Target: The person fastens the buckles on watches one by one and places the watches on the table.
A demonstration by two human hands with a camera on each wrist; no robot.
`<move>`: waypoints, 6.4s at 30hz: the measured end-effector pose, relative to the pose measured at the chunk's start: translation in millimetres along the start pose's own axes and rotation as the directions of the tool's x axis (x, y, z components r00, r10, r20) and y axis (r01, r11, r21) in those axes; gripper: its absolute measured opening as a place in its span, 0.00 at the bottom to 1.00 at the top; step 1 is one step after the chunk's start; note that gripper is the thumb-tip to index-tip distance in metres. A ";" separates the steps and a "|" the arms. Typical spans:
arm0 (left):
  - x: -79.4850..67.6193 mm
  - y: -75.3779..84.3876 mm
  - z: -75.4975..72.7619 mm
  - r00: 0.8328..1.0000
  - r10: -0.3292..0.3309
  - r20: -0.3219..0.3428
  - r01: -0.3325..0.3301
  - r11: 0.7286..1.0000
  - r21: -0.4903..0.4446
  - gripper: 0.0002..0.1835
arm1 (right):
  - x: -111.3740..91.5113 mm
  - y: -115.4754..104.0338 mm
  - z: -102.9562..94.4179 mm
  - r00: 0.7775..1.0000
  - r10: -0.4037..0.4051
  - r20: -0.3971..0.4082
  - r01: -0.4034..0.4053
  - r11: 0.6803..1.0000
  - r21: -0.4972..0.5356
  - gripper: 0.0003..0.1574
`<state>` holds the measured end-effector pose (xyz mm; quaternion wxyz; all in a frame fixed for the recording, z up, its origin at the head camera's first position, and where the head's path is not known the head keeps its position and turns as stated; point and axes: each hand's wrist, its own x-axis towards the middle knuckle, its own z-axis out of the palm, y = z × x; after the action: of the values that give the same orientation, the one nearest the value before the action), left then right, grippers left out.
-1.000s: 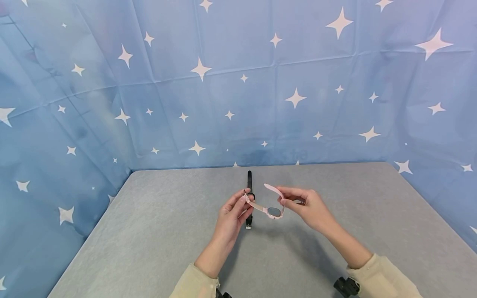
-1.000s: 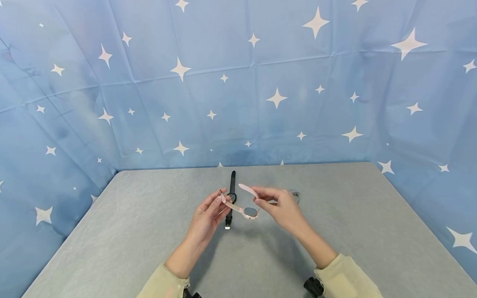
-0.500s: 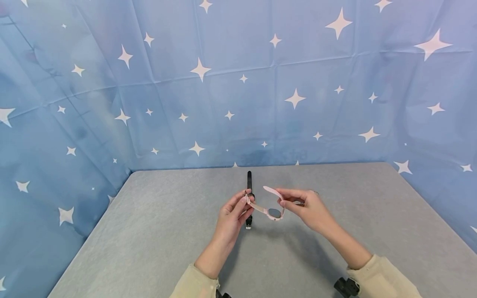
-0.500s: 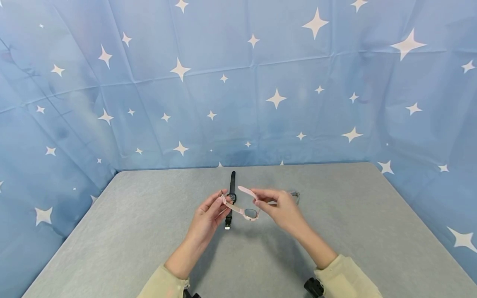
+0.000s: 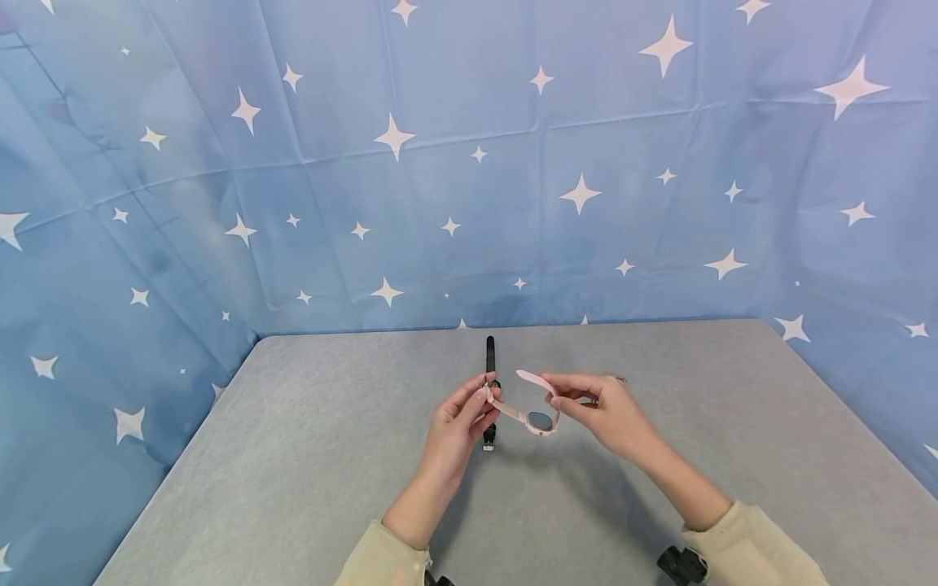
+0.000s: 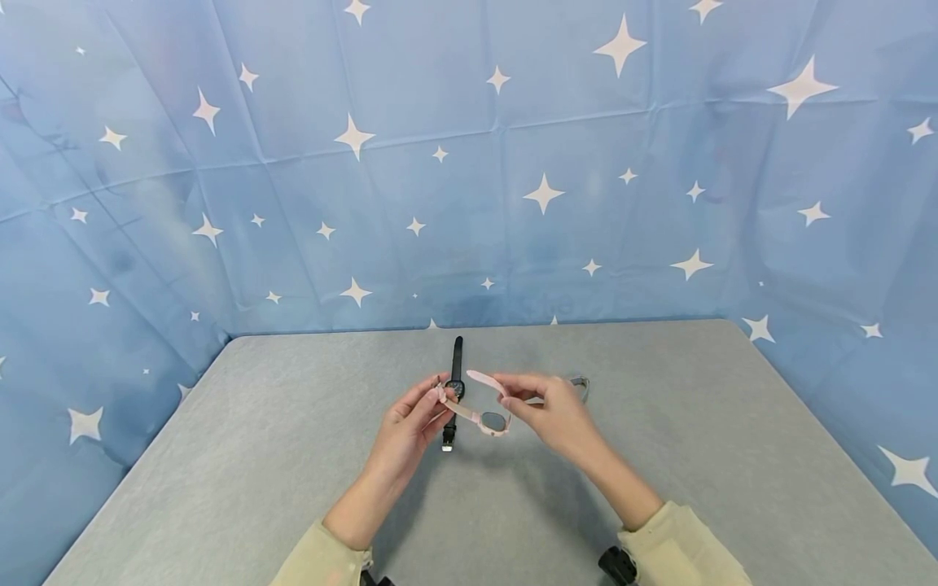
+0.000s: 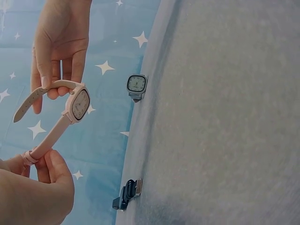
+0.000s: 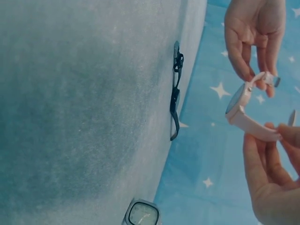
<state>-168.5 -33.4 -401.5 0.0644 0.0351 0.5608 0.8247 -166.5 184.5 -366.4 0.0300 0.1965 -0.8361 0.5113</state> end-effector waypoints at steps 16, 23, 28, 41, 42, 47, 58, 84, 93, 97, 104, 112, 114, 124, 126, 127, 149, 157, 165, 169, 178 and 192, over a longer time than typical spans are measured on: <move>-1.0 0.1 -0.3 1.000 0.017 0.005 -0.018 0.998 0.066 0.20 | -1.1 -2.7 0.3 1.000 0.009 0.022 -0.008 0.998 -0.057 0.19; -1.9 -0.1 -0.7 0.999 0.033 0.016 -0.035 0.993 0.111 0.19 | -0.3 -2.3 1.7 0.999 0.020 0.035 -0.018 0.998 -0.058 0.19; -2.8 0.1 -0.3 0.999 0.038 0.018 -0.040 0.990 0.132 0.18 | 0.6 -0.3 3.1 0.999 0.015 0.033 -0.012 0.996 -0.088 0.19; -4.4 -0.8 0.9 0.997 0.068 0.037 -0.075 0.976 0.206 0.19 | 0.5 1.6 4.4 0.999 0.021 0.033 -0.017 0.991 -0.131 0.20; -4.6 -0.8 1.0 0.997 0.070 0.038 -0.076 0.975 0.210 0.19 | 0.5 1.6 4.4 0.999 0.019 0.033 -0.014 0.991 -0.133 0.19; -4.1 -1.9 1.1 0.996 0.072 0.051 -0.082 0.972 0.219 0.19 | 0.7 1.7 4.7 0.999 0.014 0.037 -0.008 0.990 -0.142 0.20; -1.9 -5.0 1.6 0.992 0.096 0.081 -0.112 0.965 0.238 0.17 | -1.1 -1.5 5.1 0.999 0.001 0.044 0.005 0.992 -0.130 0.18; -2.5 -5.9 4.7 0.990 0.109 0.090 -0.131 0.948 0.291 0.16 | -1.8 -2.1 4.7 0.998 0.001 0.061 0.008 0.990 -0.141 0.19; -3.5 -5.1 5.7 0.990 0.107 0.096 -0.131 0.947 0.294 0.16 | -2.6 -2.0 4.6 0.997 0.005 0.071 0.005 0.991 -0.136 0.19; -3.6 -5.0 5.8 0.990 0.106 0.091 -0.129 0.948 0.291 0.16 | -2.9 -2.3 4.9 0.997 0.002 0.071 0.007 0.992 -0.124 0.19; -4.4 -5.1 5.9 0.991 0.106 0.087 -0.127 0.949 0.289 0.16 | -3.2 -3.2 5.3 0.997 0.003 0.079 0.006 0.994 -0.108 0.19; -5.4 -4.9 6.6 0.991 0.106 0.084 -0.127 0.942 0.311 0.16 | -1.8 -2.3 7.4 0.997 0.009 0.080 0.002 0.989 -0.145 0.19; -7.1 -2.4 8.2 0.991 0.105 0.086 -0.128 0.939 0.318 0.16 | -1.2 -2.4 8.4 0.997 0.014 0.080 -0.001 0.988 -0.154 0.19; -6.0 -4.2 8.4 0.988 0.129 0.087 -0.149 0.947 0.284 0.15 | -1.0 -0.8 10.1 0.997 0.003 0.081 0.008 0.990 -0.143 0.18; -5.7 -3.8 8.6 0.987 0.138 0.084 -0.155 0.954 0.256 0.14 | -1.0 -0.6 10.0 0.997 -0.002 0.082 0.014 0.991 -0.136 0.18; -5.6 -3.6 8.7 0.986 0.145 0.087 -0.162 0.956 0.244 0.14 | -1.0 -0.5 10.0 0.997 -0.003 0.083 0.015 0.991 -0.132 0.18; -5.9 -4.1 8.7 0.986 0.133 0.101 -0.158 0.938 0.307 0.12 | -0.3 -5.2 18.9 0.990 0.012 0.140 -0.004 0.998 -0.060 0.16; -7.3 -6.7 8.7 0.985 0.125 0.118 -0.157 0.933 0.323 0.11 | 5.4 -13.7 30.4 0.994 -0.069 0.080 0.078 0.990 -0.119 0.15; -10.3 -6.9 11.3 0.982 0.121 0.146 -0.162 0.938 0.308 0.11 | 4.5 -16.8 31.7 0.996 -0.077 0.051 0.084 0.984 -0.158 0.06; -11.0 -5.9 14.2 0.984 0.112 0.138 -0.150 0.938 0.311 0.12 | 3.7 -17.7 31.2 0.995 -0.084 0.049 0.092 0.979 -0.182 0.05; -11.2 -4.9 14.9 0.984 0.119 0.130 -0.155 0.935 0.320 0.10 | 3.6 -16.2 31.1 0.993 -0.106 0.051 0.114 0.973 -0.203 0.03; -13.0 0.1 14.8 0.987 0.141 0.071 -0.158 0.906 0.393 0.08 | 1.8 -14.7 31.0 0.995 -0.090 0.033 0.094 0.975 -0.203 0.07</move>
<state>-153.7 -21.7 -395.8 0.0041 0.1071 0.7106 0.6954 -158.3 151.2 -368.2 0.0639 0.2368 -0.8745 0.4184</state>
